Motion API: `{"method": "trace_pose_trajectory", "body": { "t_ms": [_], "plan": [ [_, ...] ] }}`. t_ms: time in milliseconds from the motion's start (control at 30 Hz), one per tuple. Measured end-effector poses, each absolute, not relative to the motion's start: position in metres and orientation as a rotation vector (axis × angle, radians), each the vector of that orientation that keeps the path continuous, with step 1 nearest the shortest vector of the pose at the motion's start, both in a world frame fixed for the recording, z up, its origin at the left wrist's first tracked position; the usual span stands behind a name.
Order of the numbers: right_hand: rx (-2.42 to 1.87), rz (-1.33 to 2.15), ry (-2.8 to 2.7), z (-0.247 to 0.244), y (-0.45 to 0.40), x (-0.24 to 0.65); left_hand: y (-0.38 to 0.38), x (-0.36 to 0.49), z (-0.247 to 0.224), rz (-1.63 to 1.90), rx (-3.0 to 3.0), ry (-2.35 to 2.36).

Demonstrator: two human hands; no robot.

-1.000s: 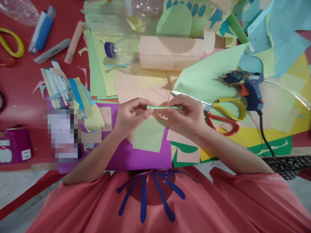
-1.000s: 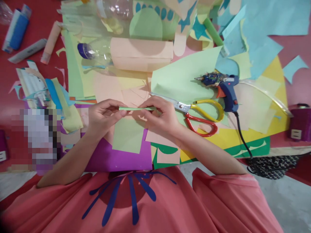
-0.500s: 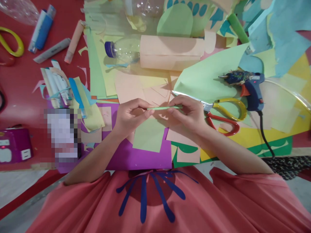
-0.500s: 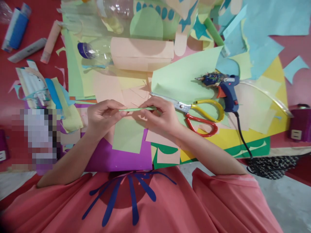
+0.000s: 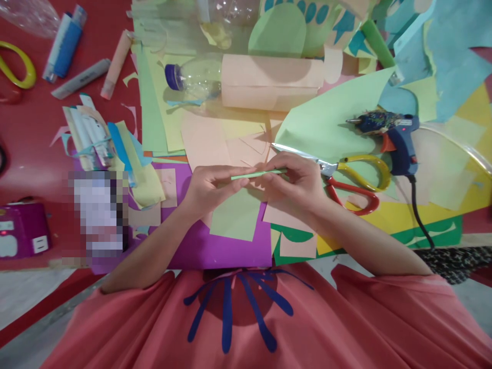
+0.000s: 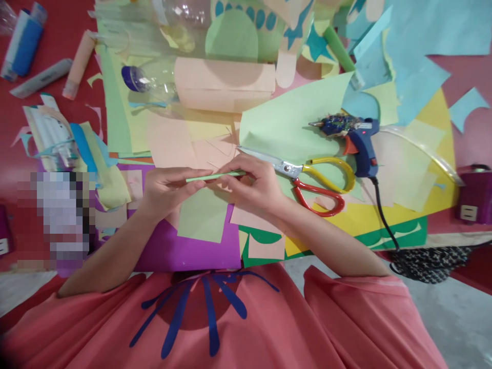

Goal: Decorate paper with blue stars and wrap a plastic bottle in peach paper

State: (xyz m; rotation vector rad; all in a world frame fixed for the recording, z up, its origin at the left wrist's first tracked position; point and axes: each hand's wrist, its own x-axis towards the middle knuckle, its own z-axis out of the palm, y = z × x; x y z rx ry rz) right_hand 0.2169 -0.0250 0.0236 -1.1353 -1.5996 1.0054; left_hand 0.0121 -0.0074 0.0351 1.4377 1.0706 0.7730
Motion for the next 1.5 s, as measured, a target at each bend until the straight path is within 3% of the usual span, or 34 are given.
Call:
{"method": "trace_pose_trajectory", "body": {
  "t_ms": [333,667,1500],
  "plan": [
    [-1.212,1.095,-1.455,0.0237,-0.0275,0.2132,-0.0071,0.0129,0.0319,0.827,1.373,1.042],
    [-1.14,1.462,-1.201,0.0274,-0.0294,0.2151,-0.0071,0.0114,0.0327,0.844,1.253,1.053],
    [-0.909,1.236,-1.54,0.0263,-0.0248,0.2212,-0.0027,0.0156,0.0367,0.818,1.205,1.029]
  ]
}}
